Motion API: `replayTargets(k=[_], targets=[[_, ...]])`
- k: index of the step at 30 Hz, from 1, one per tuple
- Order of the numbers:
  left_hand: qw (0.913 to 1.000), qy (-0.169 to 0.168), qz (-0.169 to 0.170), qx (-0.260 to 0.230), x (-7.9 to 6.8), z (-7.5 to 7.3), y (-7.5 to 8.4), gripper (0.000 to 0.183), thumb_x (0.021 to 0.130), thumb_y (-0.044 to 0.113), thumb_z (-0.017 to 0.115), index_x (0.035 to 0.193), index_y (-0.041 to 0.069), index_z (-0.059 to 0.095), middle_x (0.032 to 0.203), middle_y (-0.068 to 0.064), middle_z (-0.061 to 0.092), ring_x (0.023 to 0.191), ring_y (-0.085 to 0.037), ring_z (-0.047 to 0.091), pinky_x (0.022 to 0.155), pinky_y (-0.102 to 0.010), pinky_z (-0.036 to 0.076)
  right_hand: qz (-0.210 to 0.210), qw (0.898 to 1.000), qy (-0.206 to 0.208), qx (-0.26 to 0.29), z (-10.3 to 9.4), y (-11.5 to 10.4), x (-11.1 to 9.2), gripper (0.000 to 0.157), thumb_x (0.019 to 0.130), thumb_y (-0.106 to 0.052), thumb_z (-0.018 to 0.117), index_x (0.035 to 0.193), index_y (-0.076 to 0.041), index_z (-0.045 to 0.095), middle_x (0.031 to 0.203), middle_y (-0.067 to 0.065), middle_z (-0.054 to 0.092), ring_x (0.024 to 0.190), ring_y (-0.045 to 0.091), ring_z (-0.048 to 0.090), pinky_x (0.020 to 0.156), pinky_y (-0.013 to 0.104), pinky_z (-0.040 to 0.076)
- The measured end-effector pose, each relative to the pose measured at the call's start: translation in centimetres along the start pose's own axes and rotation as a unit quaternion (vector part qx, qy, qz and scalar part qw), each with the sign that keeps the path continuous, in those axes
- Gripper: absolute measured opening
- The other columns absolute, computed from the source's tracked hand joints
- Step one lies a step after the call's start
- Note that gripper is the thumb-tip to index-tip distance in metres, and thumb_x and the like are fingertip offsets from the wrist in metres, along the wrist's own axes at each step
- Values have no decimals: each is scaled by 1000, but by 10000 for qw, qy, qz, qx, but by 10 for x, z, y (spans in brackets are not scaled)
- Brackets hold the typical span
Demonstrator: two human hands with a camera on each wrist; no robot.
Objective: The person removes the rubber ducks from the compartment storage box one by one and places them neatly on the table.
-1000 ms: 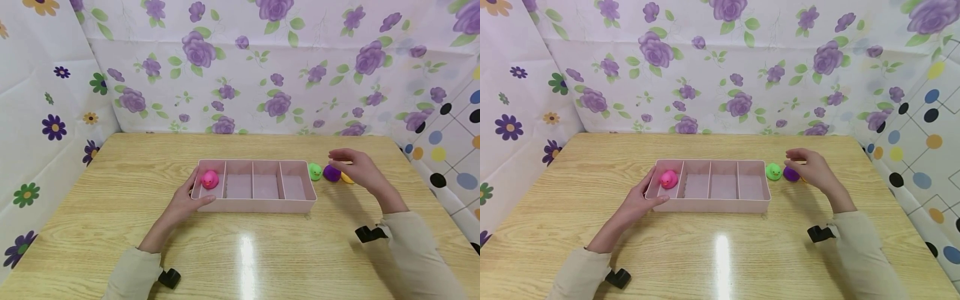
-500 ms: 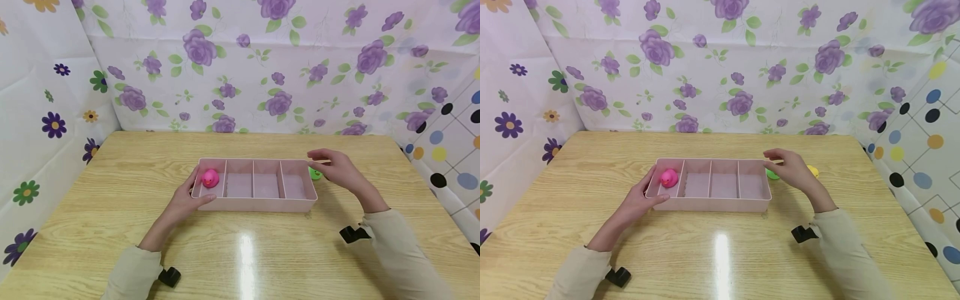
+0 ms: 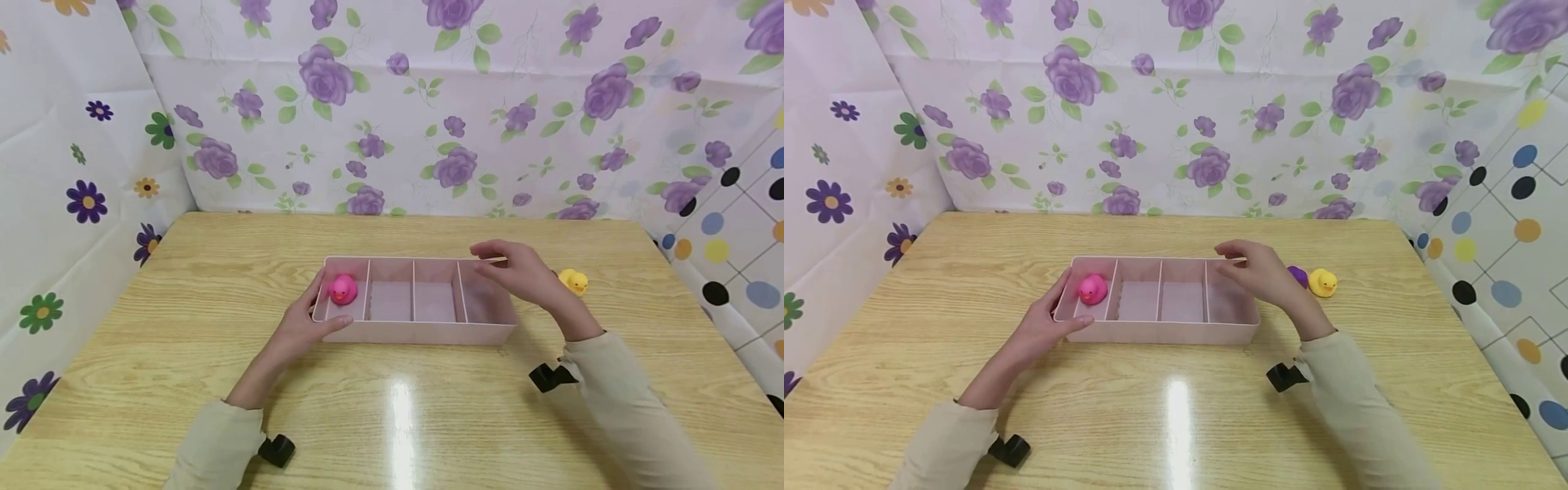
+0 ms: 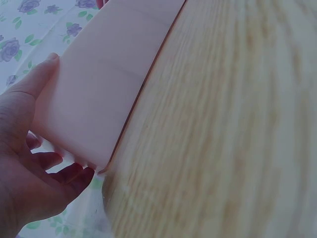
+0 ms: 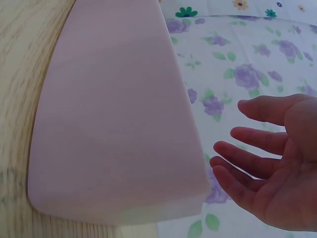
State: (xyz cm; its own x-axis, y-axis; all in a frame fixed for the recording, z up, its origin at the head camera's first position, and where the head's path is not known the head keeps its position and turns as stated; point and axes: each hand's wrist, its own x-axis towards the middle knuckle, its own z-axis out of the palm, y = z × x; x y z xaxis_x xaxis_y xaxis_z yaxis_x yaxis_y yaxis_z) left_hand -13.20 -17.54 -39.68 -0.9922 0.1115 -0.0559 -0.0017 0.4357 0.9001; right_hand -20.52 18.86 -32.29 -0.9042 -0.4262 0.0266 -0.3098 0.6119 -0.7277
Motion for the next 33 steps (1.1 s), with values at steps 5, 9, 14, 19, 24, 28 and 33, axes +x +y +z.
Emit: replayTargets(k=[5,9,14,19,24,28,33], targets=[[10000,8,65,-8,1,0,0,102,81,35,78,157,24,10,159,-12,17,142,-35,20,109,-54,27,-141,9998,-30,120,7,-7,8,39,96,-14,61,130,3,57,130,21,57,115,35,56,94,46,47],[9999,8,104,-13,2,1,0,102,81,34,78,157,23,10,159,-12,17,142,-36,21,108,-55,27,-199,9997,-77,153,13,-12,16,38,95,-12,62,129,3,57,128,21,58,115,34,56,93,45,48],[10000,-6,52,-64,1,0,0,103,81,36,79,157,25,11,159,-13,17,142,-36,21,108,-54,29,-304,9991,-153,251,22,-19,24,39,94,-14,63,129,2,58,127,20,59,115,32,57,92,43,49],[10000,-12,6,-87,1,0,0,103,81,35,79,157,26,10,159,-13,17,142,-36,20,108,-54,28,-462,9983,-194,303,32,-28,31,38,93,-13,63,127,4,59,125,21,60,112,32,59,92,41,49],[10000,-31,-14,-62,1,0,0,103,81,35,78,157,25,10,159,-14,16,142,-36,19,109,-54,27,-569,9970,-339,398,43,-38,38,38,92,-11,64,126,5,59,125,21,60,112,32,59,92,40,50],[10000,-29,-38,-50,1,0,-1,103,81,36,79,157,26,10,159,-14,16,142,-36,19,108,-55,27,-652,9959,-461,424,51,-47,44,37,92,-10,63,125,6,59,125,22,60,114,32,58,94,39,48],[10000,-21,-51,-25,1,0,-1,103,81,36,78,157,26,10,158,-15,17,142,-37,20,108,-55,27,-637,9956,-603,327,63,-55,53,37,93,-11,63,125,6,60,124,22,60,114,32,58,95,37,48]])
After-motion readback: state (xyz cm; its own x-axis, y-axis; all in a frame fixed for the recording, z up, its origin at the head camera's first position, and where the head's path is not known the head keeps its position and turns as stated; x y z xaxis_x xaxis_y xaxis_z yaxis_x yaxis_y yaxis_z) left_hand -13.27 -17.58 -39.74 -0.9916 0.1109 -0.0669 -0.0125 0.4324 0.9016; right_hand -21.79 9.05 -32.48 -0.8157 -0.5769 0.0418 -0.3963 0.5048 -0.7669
